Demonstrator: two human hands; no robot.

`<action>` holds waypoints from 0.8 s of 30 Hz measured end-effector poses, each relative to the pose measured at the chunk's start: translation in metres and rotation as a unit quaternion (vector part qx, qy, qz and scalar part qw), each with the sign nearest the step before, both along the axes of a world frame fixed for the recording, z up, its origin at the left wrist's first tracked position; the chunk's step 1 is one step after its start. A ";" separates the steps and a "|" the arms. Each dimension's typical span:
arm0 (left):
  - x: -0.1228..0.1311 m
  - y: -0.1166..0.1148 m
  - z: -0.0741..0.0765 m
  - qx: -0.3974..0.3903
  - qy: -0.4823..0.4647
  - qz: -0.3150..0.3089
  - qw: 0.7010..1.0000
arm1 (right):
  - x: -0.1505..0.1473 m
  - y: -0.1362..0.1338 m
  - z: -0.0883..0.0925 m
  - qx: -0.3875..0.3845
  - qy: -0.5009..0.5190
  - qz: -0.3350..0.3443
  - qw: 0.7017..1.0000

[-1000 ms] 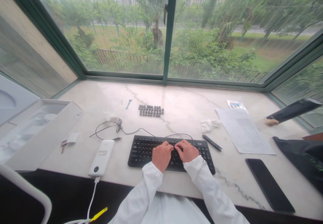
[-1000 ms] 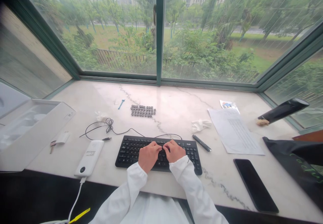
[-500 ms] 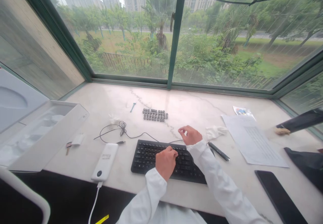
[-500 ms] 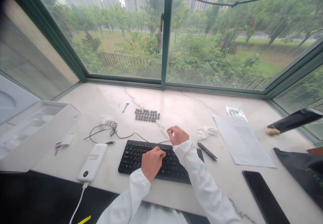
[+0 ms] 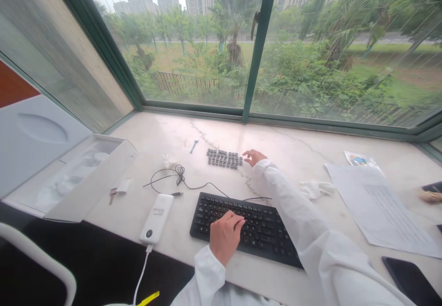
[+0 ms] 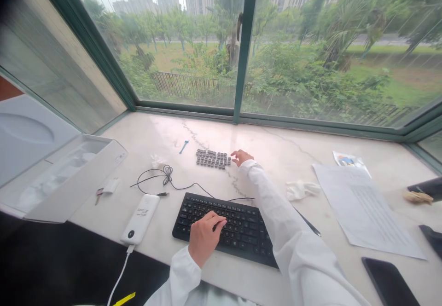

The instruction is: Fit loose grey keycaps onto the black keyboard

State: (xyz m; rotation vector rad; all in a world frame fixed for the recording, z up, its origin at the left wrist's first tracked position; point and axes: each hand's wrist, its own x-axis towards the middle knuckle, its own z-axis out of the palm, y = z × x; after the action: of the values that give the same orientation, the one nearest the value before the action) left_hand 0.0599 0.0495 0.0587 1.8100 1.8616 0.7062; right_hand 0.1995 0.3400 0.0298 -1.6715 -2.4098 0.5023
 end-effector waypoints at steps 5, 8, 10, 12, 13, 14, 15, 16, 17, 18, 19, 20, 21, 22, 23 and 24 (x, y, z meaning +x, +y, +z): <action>-0.008 -0.003 0.000 -0.003 -0.003 0.021 1.000 | -0.008 0.014 -0.003 -0.007 -0.006 0.003 1.000; -0.011 -0.004 0.000 0.001 -0.005 0.026 1.000 | -0.014 0.024 -0.004 -0.015 0.002 -0.022 1.000; -0.011 -0.004 0.001 0.003 -0.004 0.027 1.000 | -0.019 0.031 -0.005 -0.035 0.006 -0.043 0.998; -0.011 -0.003 0.001 0.005 -0.004 0.027 1.000 | -0.024 0.038 -0.008 -0.065 0.008 -0.069 0.995; -0.012 -0.003 0.002 0.006 -0.004 0.027 1.000 | -0.026 0.042 -0.010 -0.082 0.009 -0.083 0.993; -0.012 -0.003 0.002 0.007 -0.003 0.028 1.000 | -0.028 0.044 -0.012 -0.100 0.010 -0.098 0.990; -0.012 -0.003 0.002 0.007 -0.002 0.028 1.000 | -0.029 0.047 -0.014 -0.117 0.012 -0.111 0.987; -0.013 -0.004 0.002 0.006 -0.002 0.030 1.000 | -0.031 0.048 -0.016 -0.131 0.016 -0.122 0.984; -0.014 -0.004 0.002 0.005 -0.001 0.032 0.999 | -0.032 0.049 -0.018 -0.143 0.020 -0.131 0.981; -0.014 -0.004 0.002 0.003 -0.001 0.035 0.999 | -0.033 0.050 -0.020 -0.151 0.026 -0.137 0.979; -0.015 -0.004 0.002 0.002 -0.003 0.038 0.999 | -0.034 0.050 -0.021 -0.156 0.031 -0.142 0.977; -0.016 -0.004 0.001 0.002 -0.005 0.042 0.999 | -0.035 0.050 -0.022 -0.158 0.036 -0.145 0.976; -0.016 -0.004 0.001 0.003 -0.006 0.045 0.999 | -0.036 0.050 -0.023 -0.157 0.040 -0.149 0.975; -0.017 -0.004 0.001 0.004 -0.007 0.048 0.999 | -0.037 0.049 -0.023 -0.155 0.044 -0.150 0.975; -0.017 -0.004 0.000 0.007 -0.008 0.051 0.999 | -0.038 0.048 -0.023 -0.149 0.049 -0.150 0.976; -0.017 -0.004 0.000 0.008 -0.009 0.053 0.999 | -0.039 0.047 -0.023 -0.137 0.058 -0.145 0.978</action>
State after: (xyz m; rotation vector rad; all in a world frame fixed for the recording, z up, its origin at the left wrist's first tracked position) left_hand 0.0428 0.0459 0.0589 1.7194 1.9579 0.7752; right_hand 0.1601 0.3874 0.0069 -1.9991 -2.0398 0.8871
